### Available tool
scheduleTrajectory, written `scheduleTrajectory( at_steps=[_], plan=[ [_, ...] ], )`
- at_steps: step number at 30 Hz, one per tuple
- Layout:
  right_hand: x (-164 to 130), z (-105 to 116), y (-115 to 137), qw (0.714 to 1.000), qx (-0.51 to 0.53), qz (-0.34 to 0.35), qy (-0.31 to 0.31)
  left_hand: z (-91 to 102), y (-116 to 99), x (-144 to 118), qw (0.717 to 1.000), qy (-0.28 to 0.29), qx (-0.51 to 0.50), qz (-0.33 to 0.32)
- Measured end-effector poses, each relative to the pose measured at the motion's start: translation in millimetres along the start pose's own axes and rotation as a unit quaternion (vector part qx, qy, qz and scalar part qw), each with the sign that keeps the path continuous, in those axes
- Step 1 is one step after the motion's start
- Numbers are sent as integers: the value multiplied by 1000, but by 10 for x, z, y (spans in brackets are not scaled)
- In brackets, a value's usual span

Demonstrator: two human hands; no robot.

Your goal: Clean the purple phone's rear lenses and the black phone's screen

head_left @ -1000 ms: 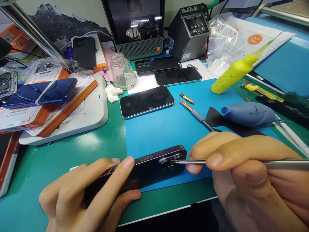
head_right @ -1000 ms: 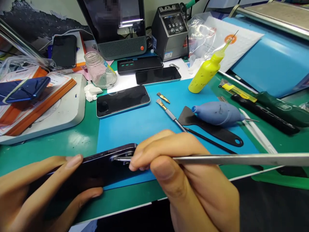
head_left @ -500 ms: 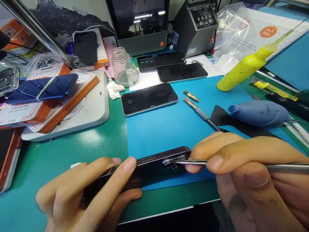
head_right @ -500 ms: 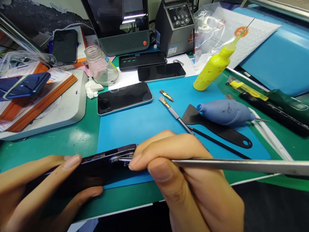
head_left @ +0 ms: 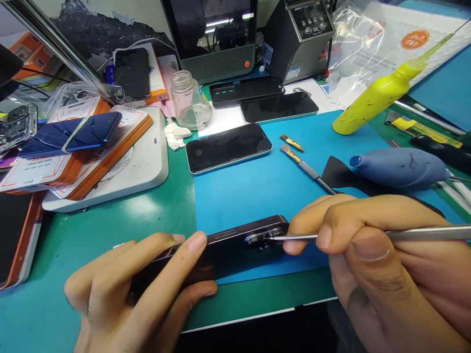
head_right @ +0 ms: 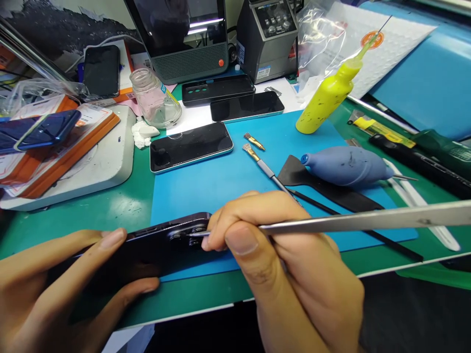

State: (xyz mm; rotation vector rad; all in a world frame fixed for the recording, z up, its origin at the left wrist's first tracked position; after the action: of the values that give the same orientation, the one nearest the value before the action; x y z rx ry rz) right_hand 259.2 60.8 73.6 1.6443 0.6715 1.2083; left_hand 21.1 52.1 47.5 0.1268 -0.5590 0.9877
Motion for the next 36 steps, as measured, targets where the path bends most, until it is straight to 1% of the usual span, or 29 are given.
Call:
scheduleTrajectory(
  at_steps=[3,6,9,11,15,20,22,25,27,30,36],
  plan=[
    [-2,-4,10,1000,-6,12,4,9,-42,9,1000,-14,-4,-9],
    [-92,70,10,999,-29,23,-4,14,-68,15,1000,-15,-10,-5],
    [-202,169,-10,995,-95,26,-22,33,-117,24,1000,-20,-5,-20],
    [-248,195,-9,990,-132,38,-26,46,-142,30,999,-23,3,-30],
    [-260,171,21,987,-139,79,-22,39,-138,40,1000,-15,-2,-22],
    [-251,147,6,986,-148,76,-6,25,-122,54,999,-7,1,-33],
    [-250,137,14,984,-156,81,7,30,-124,64,998,-12,6,-55],
    [-224,124,29,987,-132,92,27,33,-116,79,997,-17,1,-82],
    [-194,119,34,989,-104,98,29,37,-98,90,996,-21,-4,-84],
    [-152,107,33,992,-73,102,14,42,-102,99,995,-25,-11,-95],
    [-72,44,-15,996,-53,73,-19,6,-92,120,997,-11,-14,-74]
  ],
)
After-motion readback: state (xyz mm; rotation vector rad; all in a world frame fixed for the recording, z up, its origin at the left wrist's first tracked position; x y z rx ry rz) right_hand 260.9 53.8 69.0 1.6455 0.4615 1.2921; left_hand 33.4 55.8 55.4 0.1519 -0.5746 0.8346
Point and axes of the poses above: each hand's wrist, its own x-axis towards the middle knuckle, its own z-axis out of the back of the hand, y = z × x, the point moved 8 cm from there along x, towards the middle knuckle, and after that the axes turned 7 degrees about -y, right-handed, at the moved point
